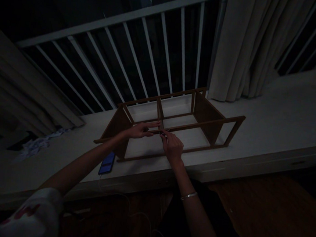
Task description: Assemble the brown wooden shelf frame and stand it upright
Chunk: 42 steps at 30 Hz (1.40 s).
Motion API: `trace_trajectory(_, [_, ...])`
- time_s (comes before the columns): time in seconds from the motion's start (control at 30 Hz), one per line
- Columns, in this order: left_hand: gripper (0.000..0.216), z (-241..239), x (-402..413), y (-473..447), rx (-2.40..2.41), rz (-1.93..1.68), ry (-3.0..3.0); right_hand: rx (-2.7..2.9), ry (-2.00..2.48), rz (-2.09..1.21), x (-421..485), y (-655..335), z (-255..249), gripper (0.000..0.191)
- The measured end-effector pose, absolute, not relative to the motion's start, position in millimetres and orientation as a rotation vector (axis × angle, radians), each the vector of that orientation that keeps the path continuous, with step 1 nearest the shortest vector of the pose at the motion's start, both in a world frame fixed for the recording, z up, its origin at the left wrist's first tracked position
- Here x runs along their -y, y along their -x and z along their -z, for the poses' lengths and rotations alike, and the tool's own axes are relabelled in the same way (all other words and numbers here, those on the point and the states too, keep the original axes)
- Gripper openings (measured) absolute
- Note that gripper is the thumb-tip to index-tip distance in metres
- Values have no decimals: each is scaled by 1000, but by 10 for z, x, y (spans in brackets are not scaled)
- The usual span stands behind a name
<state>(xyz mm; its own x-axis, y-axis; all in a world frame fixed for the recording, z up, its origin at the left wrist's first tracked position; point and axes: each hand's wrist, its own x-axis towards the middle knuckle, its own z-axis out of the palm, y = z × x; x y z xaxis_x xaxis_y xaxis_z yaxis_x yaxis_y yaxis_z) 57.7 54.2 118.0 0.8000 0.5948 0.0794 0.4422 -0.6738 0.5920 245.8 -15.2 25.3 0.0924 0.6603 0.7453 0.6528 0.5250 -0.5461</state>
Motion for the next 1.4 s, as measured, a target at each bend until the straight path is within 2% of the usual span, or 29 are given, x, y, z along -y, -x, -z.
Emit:
trace_trajectory(0.53, [60, -1140, -574, -553, -742, -390, -2443, 1481, 1280, 6, 185, -2413, -203, 27])
trace_trajectory(0.8, [58, -1151, -556, -565, -770, -377, -2404, 1500, 1388, -31, 194, -2340, -197, 34])
trace_trajectory(0.93, [59, -1147, -569, -565, -756, -386, -2437, 1479, 1390, -159, 202, -2300, -224, 35])
trace_trajectory(1.17, [59, -1141, -574, -570, -754, -366, -2415, 1342, 1234, -580, 161, -2248, -220, 40])
trace_trajectory(1.4, [58, -1144, -568, -574, -747, -380, -2424, 1262, 1120, -760, 148, -2230, -225, 39])
